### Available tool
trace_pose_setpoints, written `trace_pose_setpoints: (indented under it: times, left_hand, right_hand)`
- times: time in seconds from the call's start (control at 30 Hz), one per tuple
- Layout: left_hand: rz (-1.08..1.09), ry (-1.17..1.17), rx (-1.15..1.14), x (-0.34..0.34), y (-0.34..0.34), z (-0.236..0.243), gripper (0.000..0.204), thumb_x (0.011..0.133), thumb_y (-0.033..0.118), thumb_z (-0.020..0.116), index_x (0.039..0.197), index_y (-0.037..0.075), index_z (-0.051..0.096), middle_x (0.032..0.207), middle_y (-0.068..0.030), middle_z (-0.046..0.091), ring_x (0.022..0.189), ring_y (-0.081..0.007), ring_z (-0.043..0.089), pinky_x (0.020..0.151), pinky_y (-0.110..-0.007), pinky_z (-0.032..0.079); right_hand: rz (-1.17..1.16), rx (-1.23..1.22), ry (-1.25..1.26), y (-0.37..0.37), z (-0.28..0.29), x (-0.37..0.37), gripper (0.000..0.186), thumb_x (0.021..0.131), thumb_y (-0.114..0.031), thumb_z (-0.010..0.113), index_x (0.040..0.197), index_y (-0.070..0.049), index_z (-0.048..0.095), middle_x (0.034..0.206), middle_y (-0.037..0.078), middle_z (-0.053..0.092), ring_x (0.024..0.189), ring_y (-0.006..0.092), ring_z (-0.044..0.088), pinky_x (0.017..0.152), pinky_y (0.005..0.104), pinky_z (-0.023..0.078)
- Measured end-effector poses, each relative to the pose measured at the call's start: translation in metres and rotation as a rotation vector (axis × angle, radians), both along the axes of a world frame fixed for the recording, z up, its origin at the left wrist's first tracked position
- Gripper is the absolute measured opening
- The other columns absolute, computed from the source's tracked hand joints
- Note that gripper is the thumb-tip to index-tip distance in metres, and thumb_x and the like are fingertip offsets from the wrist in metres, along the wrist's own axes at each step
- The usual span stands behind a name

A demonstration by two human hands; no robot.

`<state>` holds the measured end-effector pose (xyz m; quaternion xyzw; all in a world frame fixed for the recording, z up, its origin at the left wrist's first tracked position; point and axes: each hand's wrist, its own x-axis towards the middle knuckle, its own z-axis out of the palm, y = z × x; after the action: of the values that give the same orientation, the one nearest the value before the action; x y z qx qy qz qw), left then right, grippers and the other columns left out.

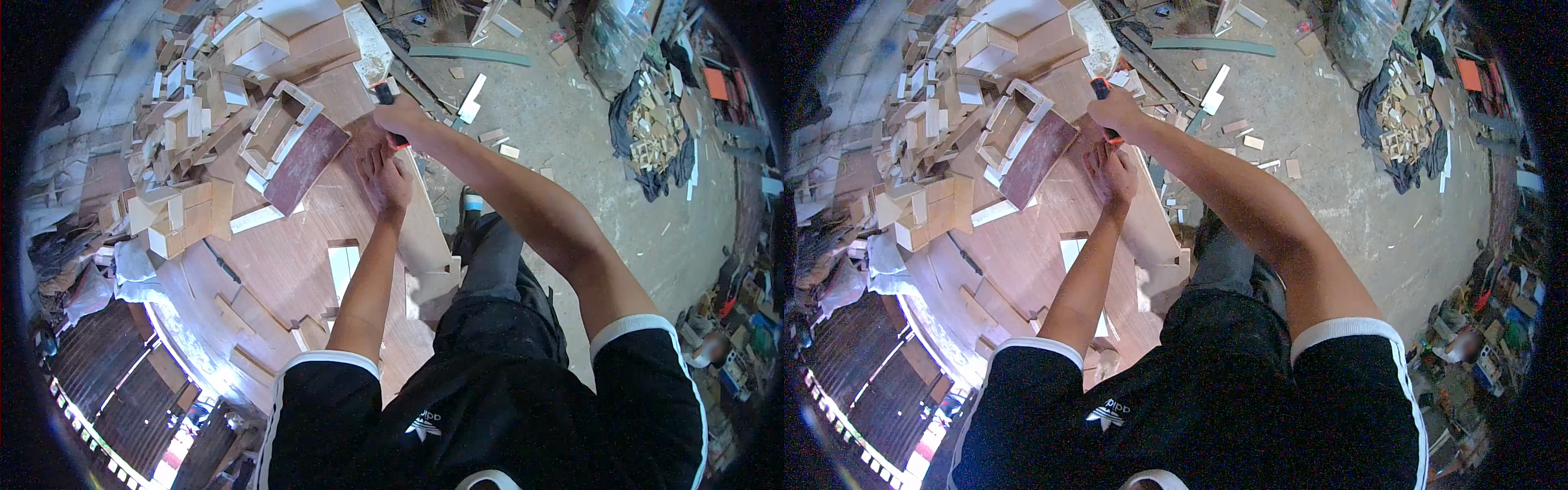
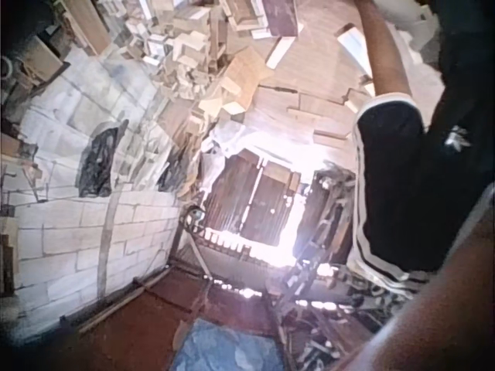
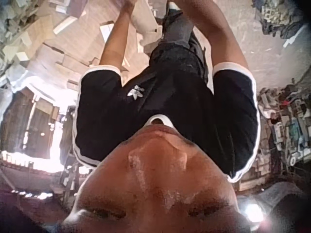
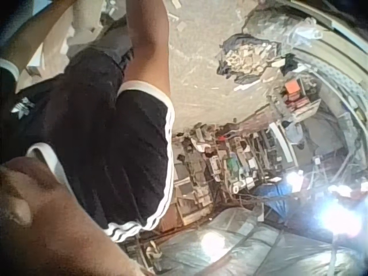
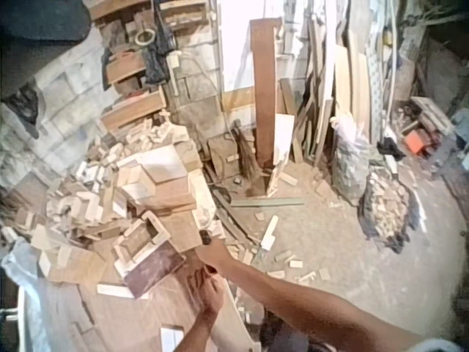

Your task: The person is using a hand saw to cut a small piece of wood in a workshop.

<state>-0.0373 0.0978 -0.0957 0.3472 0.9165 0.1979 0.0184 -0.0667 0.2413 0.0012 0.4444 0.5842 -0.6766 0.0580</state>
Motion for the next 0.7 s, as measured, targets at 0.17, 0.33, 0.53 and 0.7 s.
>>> trace_pose_setpoints:
  times: [0.17,0.33,0.53,0.7]
  left_hand:
    - [-0.007,0.028,-0.027,0.002,0.000,0.004,0.038,0.088,0.014,0.053,0.125,0.006,0.056,0.125,-0.0148,0.059,0.124,-0.0303,0.051,0.115,-0.054,0.025]
    - [-0.006,0.080,-0.026,0.001,0.000,0.004,0.037,0.088,0.015,0.053,0.124,0.005,0.056,0.124,-0.0156,0.059,0.123,-0.0315,0.051,0.115,-0.054,0.025]
    - [-0.003,0.039,0.006,0.001,0.003,0.000,0.036,0.087,0.013,0.054,0.122,0.005,0.056,0.120,-0.0172,0.060,0.121,-0.0326,0.052,0.114,-0.055,0.026]
    - [-0.006,0.137,0.038,0.001,0.001,-0.001,0.036,0.085,0.013,0.055,0.120,0.005,0.056,0.119,-0.0167,0.060,0.120,-0.0323,0.052,0.113,-0.054,0.028]
  right_hand:
    - [-0.011,-0.101,0.064,0.004,0.061,0.003,0.015,0.078,-0.012,0.062,0.082,0.003,0.060,0.073,0.012,0.063,0.057,0.0192,0.061,0.045,0.0376,0.047]
    - [0.000,-0.242,0.126,0.013,0.098,0.010,0.010,0.078,-0.008,0.061,0.074,-0.001,0.055,0.062,0.007,0.053,0.046,0.0166,0.051,0.039,0.0335,0.040]
    - [-0.082,-0.179,0.003,0.008,0.038,0.009,0.015,0.080,-0.013,0.061,0.081,0.002,0.058,0.072,0.011,0.061,0.056,0.0183,0.060,0.042,0.0372,0.045]
    - [-0.109,-0.126,0.031,0.004,0.020,-0.009,0.014,0.078,-0.012,0.062,0.079,0.002,0.059,0.067,0.011,0.058,0.053,0.0198,0.057,0.043,0.0375,0.044]
